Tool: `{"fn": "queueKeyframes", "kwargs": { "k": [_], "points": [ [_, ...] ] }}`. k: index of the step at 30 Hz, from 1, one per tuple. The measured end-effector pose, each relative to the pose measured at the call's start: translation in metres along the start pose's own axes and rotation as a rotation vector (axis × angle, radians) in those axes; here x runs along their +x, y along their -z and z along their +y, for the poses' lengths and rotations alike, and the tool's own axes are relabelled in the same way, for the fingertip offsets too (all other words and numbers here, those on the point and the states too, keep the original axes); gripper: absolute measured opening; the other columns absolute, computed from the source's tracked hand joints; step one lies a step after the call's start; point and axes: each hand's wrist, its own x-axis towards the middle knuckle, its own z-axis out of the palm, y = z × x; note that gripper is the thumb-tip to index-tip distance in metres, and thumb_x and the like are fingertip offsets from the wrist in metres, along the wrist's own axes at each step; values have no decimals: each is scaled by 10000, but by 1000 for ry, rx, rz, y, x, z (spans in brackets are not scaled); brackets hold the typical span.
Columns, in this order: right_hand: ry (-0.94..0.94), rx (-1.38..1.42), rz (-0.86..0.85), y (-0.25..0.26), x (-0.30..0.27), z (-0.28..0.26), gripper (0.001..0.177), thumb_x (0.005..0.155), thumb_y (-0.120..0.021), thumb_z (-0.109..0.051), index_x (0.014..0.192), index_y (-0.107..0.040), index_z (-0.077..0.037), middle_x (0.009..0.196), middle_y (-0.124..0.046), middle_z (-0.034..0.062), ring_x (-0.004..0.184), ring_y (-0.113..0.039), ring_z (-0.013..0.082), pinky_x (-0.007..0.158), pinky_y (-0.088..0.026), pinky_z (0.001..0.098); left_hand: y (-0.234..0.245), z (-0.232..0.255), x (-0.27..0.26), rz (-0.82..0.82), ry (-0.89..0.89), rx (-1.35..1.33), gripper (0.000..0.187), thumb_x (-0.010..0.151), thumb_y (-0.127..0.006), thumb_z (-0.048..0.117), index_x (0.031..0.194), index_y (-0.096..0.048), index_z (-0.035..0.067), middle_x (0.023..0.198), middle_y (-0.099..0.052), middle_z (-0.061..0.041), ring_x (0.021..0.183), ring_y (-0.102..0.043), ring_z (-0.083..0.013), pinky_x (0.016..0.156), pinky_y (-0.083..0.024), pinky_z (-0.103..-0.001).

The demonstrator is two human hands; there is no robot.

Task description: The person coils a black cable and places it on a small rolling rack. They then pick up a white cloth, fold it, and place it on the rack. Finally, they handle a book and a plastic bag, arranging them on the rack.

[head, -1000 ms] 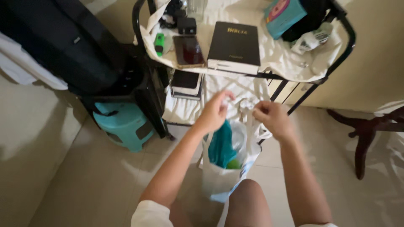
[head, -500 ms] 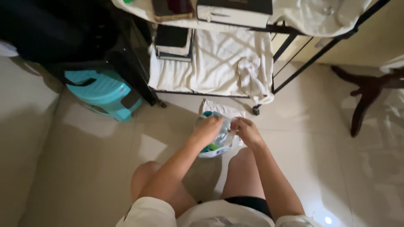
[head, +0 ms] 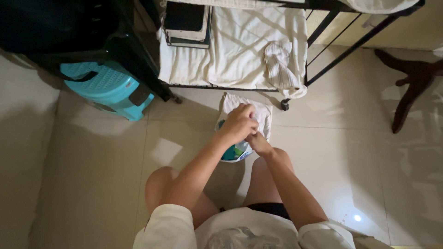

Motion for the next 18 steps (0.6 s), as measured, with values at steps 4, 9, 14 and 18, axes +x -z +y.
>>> {"fn": "queueKeyframes", "kwargs": {
  "k": [4, 9, 14, 18],
  "points": [
    [8, 273, -10, 16, -13, -20, 391, 1048, -574, -293, 1323, -653, -28, 946, -605, 45, 828, -525, 125, 730, -446, 295, -34, -46, -19, 143, 43, -456, 706, 629, -890, 214, 1235, -577, 31, 1319, -573, -137, 1184, -590, -339, 930, -511, -416],
    [0, 270, -9, 20, -32, -77, 272, 1058, -541, -312, 1189, -648, -99, 805, -620, 32, 691, -512, 102, 636, -421, 274, -78, -90, -37, 14, 280, -320, 425, 816, -800, 147, 1211, -668, 63, 1151, -698, -194, 1078, -667, -384, 908, -533, -458],
    [-43, 48, -142, 39, -38, -112, 268, 1052, -553, -238, 1160, -719, -58, 859, -719, 77, 775, -652, 118, 742, -528, 285, -86, -109, -30, 15, 141, -209, 298, 781, -780, 109, 1072, -733, 65, 1088, -729, -186, 1023, -687, -384, 878, -541, -457],
    [204, -62, -205, 41, -36, -123, 222, 1000, -566, -94, 1167, -698, -30, 1140, -702, 44, 958, -713, 133, 876, -555, 303, -75, -107, -21, -94, 257, -118, 232, 877, -697, 115, 1104, -747, 110, 1104, -724, -182, 1022, -689, -379, 859, -545, -460]
  ]
}}
